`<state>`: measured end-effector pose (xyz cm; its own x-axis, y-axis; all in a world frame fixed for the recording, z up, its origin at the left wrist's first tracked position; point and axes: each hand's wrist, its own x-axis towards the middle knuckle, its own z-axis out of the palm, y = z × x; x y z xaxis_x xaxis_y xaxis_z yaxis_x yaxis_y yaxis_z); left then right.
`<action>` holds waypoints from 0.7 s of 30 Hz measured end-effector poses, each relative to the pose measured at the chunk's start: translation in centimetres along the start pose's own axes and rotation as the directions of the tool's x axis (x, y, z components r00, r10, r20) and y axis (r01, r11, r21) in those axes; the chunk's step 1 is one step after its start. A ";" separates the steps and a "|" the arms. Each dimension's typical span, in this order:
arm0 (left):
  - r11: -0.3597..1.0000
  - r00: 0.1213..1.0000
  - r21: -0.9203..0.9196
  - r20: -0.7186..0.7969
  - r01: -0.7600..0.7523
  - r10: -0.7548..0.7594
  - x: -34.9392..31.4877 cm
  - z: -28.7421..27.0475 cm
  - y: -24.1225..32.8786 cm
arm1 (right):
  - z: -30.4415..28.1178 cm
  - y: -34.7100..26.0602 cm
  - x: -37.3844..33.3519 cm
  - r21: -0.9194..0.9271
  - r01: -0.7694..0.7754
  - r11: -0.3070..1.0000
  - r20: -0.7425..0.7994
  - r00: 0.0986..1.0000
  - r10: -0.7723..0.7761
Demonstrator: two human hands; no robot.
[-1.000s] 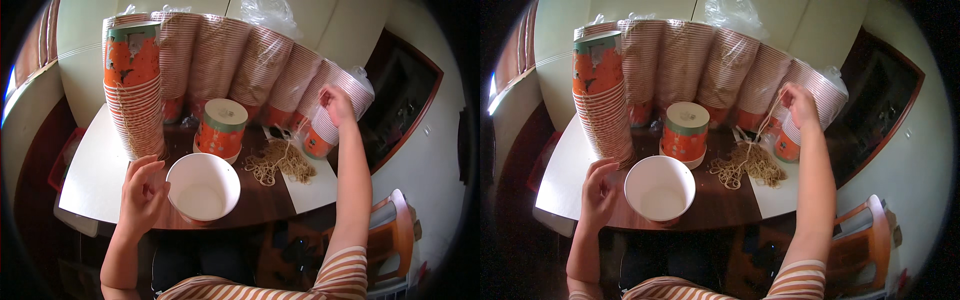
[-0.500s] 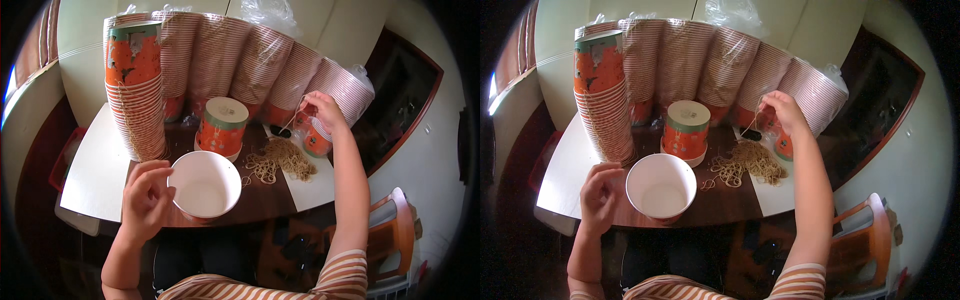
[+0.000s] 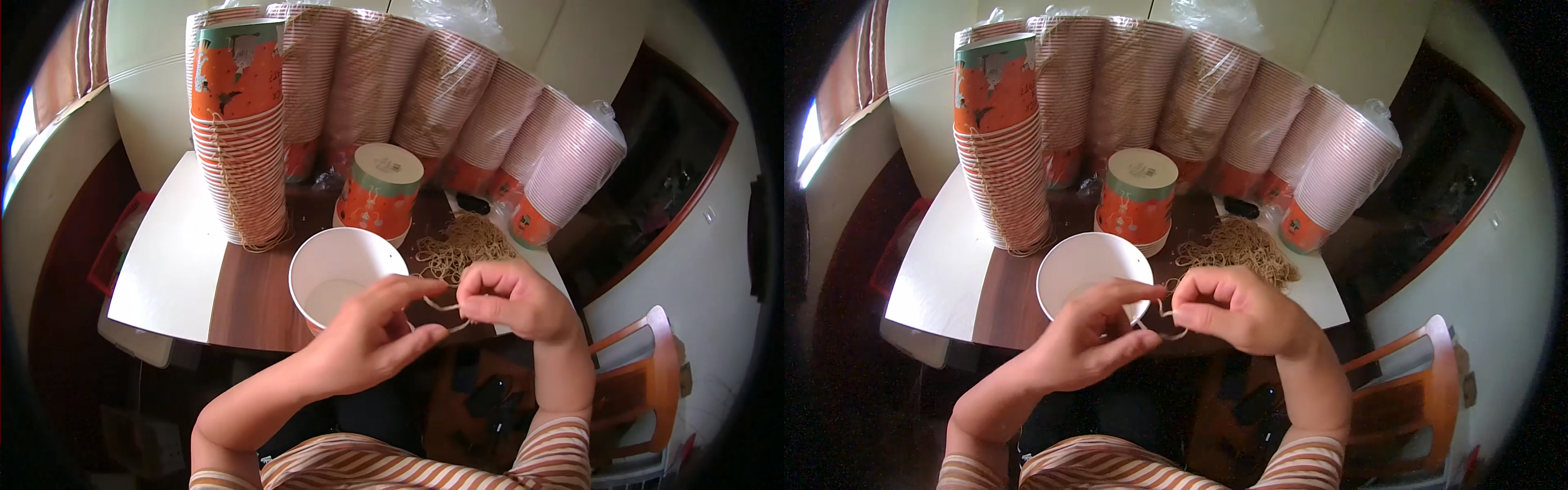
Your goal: Manually tying elastic bands around stacks of paper cups for packaging.
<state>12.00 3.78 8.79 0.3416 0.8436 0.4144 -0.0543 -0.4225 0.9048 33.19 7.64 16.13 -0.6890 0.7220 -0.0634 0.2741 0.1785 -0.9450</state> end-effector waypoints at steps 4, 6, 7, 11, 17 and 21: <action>0.972 0.960 -0.127 0.225 0.200 -0.169 -1.5 1.0 -0.7 | 1.2 0.9 -1.2 0.088 0.023 0.996 -0.039 0.999 -0.019; 0.924 0.931 -0.204 0.245 0.323 -0.271 -2.8 0.7 -1.6 | 1.5 2.3 -1.8 0.218 0.110 0.970 -0.130 0.988 -0.082; 0.918 0.921 -0.181 0.240 0.353 -0.306 -3.8 0.5 -2.4 | 1.7 2.8 -2.2 0.307 0.144 0.941 -0.196 0.977 -0.086; 0.834 0.852 -0.193 0.213 0.517 -0.479 -8.4 -0.5 -5.1 | 1.6 6.1 -3.7 0.569 0.218 0.793 -0.281 0.958 -0.061; 0.737 0.777 -0.253 0.128 0.627 -0.617 -15.1 -1.1 -8.7 | 2.6 12.0 -5.6 0.731 0.291 0.617 -0.392 0.920 0.030; 0.669 0.713 -0.314 0.036 0.673 -0.701 -18.2 -1.7 -9.4 | 4.4 15.8 -6.7 0.745 0.194 0.638 -0.359 0.923 0.139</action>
<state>4.67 -6.99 -7.08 0.3150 0.8853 -0.3421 -0.1011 0.3897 0.9154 39.15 2.69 0.24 -0.3566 0.9313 -0.0745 -0.4590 -0.2441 -0.8543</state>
